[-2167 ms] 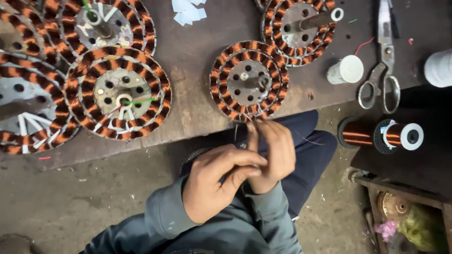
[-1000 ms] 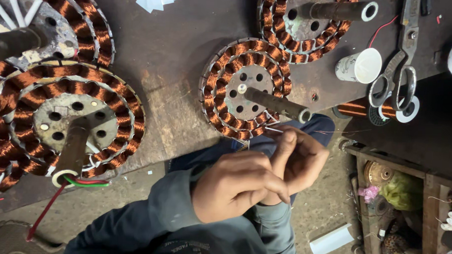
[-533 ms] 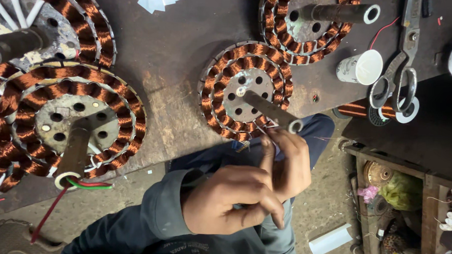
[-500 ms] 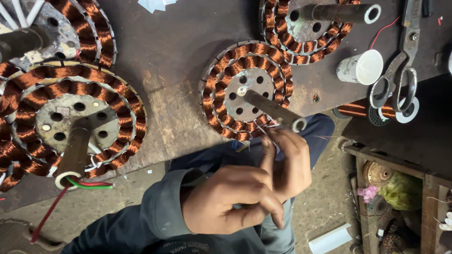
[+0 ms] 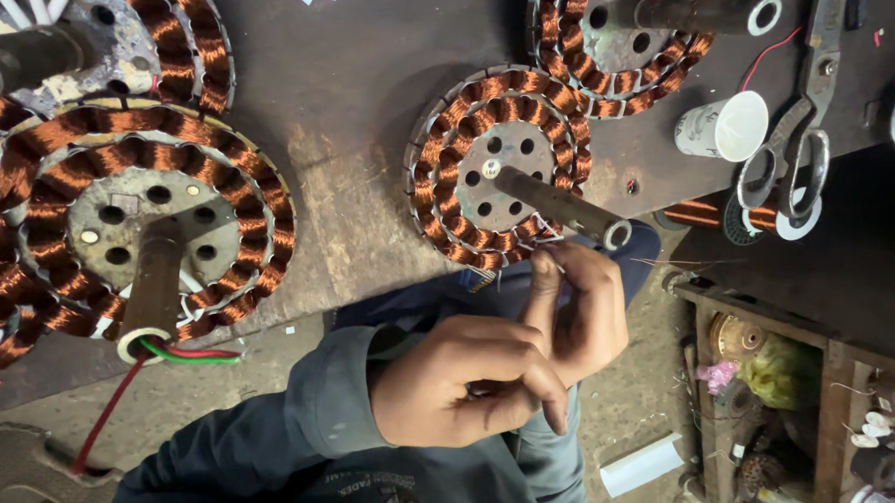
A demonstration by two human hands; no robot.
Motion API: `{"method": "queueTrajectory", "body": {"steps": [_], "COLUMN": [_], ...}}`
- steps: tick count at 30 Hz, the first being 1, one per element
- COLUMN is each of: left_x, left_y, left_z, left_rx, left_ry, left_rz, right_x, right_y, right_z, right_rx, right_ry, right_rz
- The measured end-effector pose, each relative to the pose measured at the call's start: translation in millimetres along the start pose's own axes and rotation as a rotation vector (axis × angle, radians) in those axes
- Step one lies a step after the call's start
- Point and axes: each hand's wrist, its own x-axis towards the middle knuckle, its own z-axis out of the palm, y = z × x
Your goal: The person secures copper windings on a motor stator using white insulating tape and a metal rod. They wrap the tape around the windings, use the rod to press the tape into place, and trim excess tape with shears. The process is repeated for multiple stators on the workbench.
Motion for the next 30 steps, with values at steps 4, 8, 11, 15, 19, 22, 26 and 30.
{"method": "queueTrajectory", "body": {"steps": [4,8,11,15,19,22,26,30], "left_x": [0,1,2,8,11,13,10,6], "left_y": [0,0,6,16,24,22,15,11], "left_z": [1,-2,-6,-15,-27,-35,-39,-40], "left_rx": [0.011,-0.007,0.172,0.772,1.128,0.98,0.865,0.804], "left_ry": [0.007,-0.01,0.037,0.316,0.635,0.643,0.61,0.59], "left_rz": [-0.001,-0.007,0.066,0.247,0.219,0.096,0.088,0.099], "right_x": [3,7,10,18,23,26,30,33], "right_y": [-5,-6,-10,-13,-17,-21,-25,-30], "right_z": [-1,-1,-1,-9,-12,-15,-10,-10], "right_rx": [-0.129,-0.242,-0.26,-0.262,-0.327,-0.349,-0.359,-0.401], "right_ry": [-0.023,-0.029,-0.047,-0.15,-0.204,-0.247,-0.26,-0.282], "right_rz": [-0.083,-0.16,-0.172,-0.192,-0.267,-0.294,-0.277,-0.219]}}
